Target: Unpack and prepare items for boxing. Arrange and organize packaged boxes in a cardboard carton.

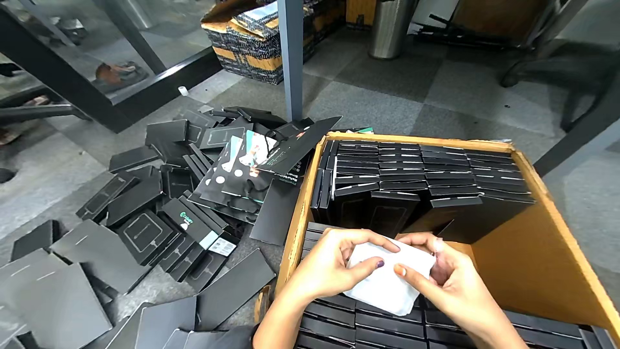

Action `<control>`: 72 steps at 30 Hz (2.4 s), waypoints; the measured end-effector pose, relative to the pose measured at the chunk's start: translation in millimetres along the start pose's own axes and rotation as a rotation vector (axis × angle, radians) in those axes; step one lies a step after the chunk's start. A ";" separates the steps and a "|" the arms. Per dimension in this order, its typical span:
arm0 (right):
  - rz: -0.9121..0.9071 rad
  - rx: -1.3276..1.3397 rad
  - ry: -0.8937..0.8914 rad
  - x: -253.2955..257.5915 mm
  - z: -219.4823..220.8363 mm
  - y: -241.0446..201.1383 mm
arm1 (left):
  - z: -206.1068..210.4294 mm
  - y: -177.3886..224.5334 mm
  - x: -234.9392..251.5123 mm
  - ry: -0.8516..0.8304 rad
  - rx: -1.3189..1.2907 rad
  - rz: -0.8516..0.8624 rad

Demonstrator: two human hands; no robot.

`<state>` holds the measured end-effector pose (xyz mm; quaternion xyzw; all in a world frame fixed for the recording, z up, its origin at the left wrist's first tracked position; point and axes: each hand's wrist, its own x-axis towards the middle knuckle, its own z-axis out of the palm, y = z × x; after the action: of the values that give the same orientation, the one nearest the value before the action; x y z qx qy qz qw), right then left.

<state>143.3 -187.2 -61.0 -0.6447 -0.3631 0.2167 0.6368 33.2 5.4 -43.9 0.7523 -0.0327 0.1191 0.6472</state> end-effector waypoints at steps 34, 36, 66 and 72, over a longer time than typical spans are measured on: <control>-0.044 -0.029 0.200 4.0 -5.9 0.7 | 8.5 5.5 -0.4 0.319 0.265 -0.031; -0.119 -0.333 0.242 1.5 -5.9 3.8 | 10.3 4.9 0.4 0.379 0.333 -0.018; -0.092 -0.306 0.182 1.5 4.2 4.7 | 29.7 7.3 3.5 0.301 0.290 0.235; -0.119 -0.174 0.260 3.7 0.8 3.4 | 18.1 8.5 3.3 0.265 0.227 0.169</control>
<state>145.8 -183.7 -63.8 -0.6974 -0.3326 0.0610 0.6319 37.1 -13.4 -37.4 0.7928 0.0032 0.2741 0.5444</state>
